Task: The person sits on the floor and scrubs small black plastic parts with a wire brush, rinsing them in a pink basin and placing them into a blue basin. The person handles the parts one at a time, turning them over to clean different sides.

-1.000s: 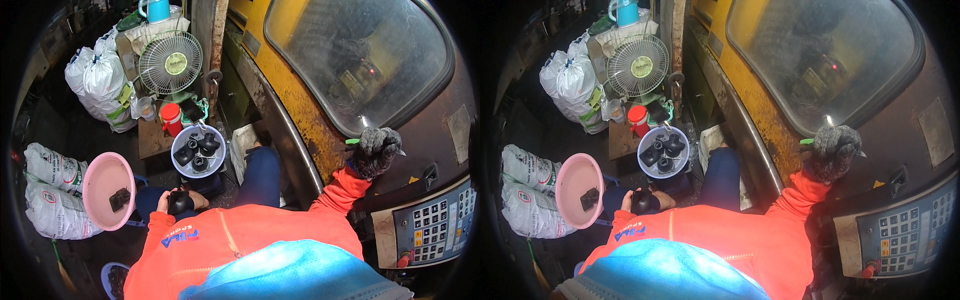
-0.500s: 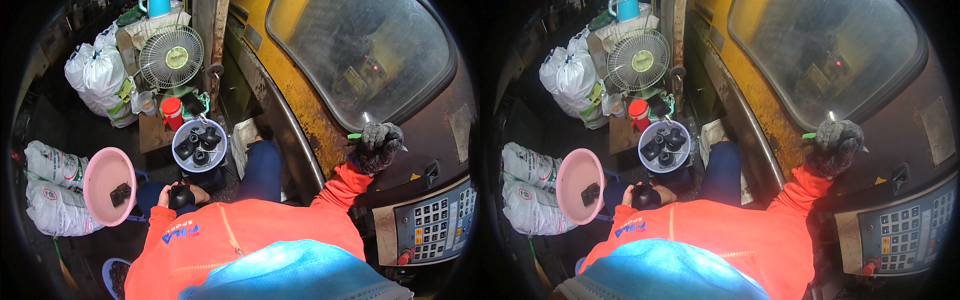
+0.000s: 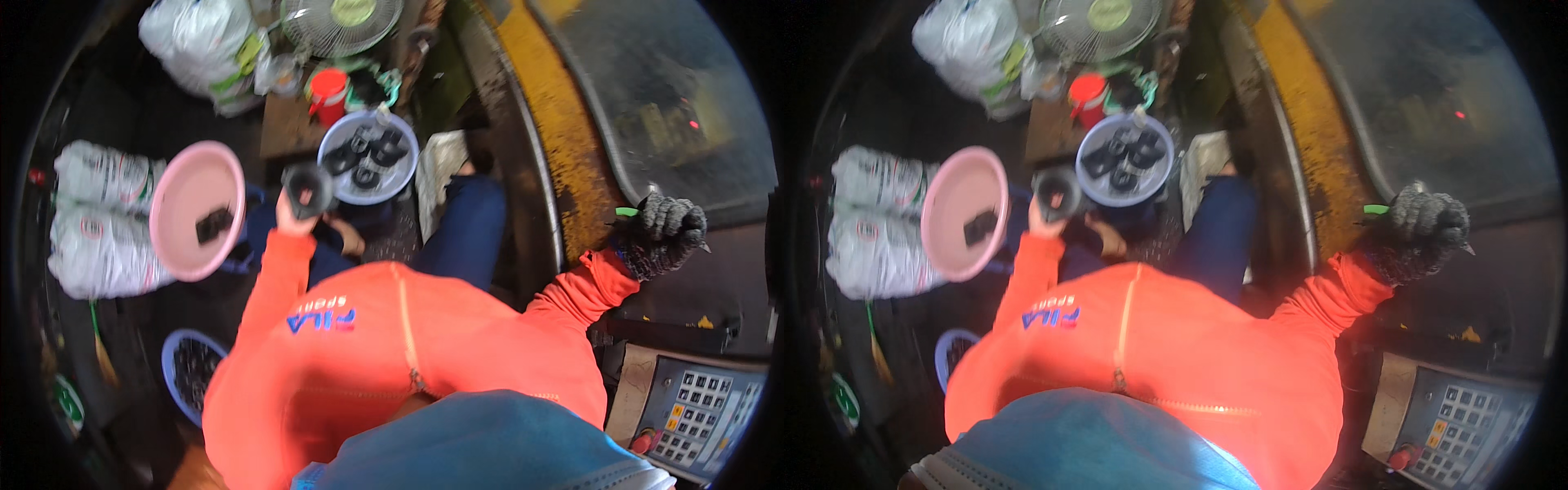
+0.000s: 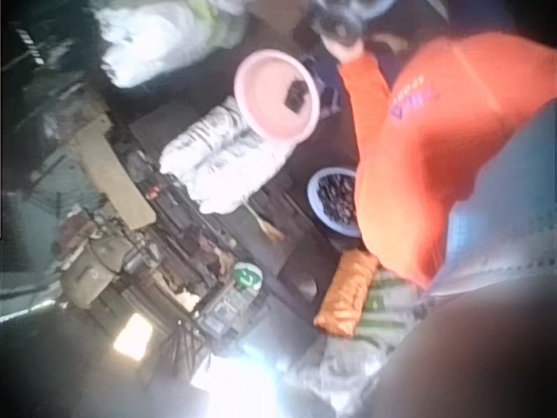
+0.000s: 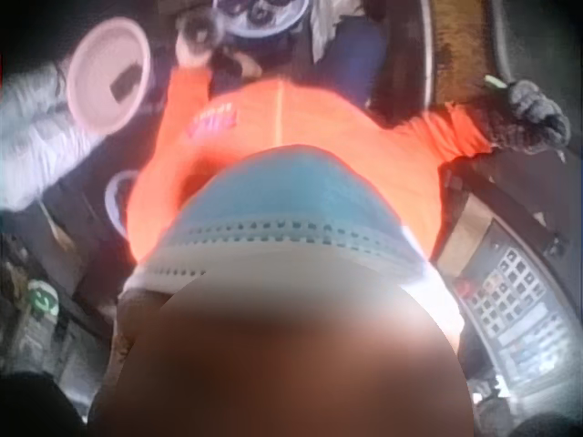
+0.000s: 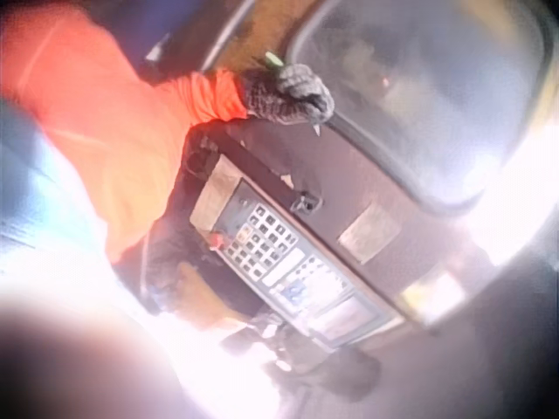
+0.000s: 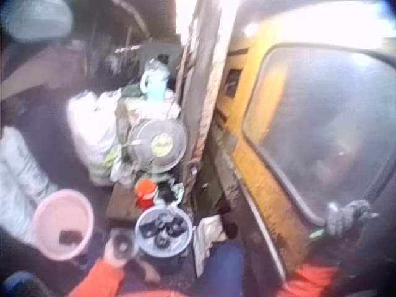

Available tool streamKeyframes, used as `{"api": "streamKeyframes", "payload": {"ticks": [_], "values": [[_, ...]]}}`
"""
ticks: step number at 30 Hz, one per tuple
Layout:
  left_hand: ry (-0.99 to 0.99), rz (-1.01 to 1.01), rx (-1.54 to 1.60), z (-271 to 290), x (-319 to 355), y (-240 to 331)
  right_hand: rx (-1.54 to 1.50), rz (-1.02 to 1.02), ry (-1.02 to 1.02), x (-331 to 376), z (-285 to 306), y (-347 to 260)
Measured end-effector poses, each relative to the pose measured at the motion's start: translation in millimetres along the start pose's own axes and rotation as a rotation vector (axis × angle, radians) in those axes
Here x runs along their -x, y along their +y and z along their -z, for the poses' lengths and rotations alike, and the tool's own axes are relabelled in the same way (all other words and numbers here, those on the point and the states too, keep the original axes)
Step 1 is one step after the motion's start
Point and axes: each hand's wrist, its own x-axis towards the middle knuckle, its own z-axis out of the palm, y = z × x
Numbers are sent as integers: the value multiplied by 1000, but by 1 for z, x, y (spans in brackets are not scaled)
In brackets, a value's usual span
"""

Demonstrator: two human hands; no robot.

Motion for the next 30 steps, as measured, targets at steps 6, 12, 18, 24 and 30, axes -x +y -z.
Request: {"api": "streamKeyframes", "payload": {"ticks": [6,12,18,24,30], "values": [[-280,192,436,-58,-48,-16,28,-567,431,50,-18,90],[-180,152,292,-82,-48,-19,759,-550,-179,127,-33,191],[-111,314,565,-62,-21,33,-202,-1286,522,148,-34,225],[200,-57,-519,-78,6,45,-81,-1404,393,166,-78,252],[-159,-405,-1224,-123,23,29,-124,-1347,221,155,-102,269]]}}
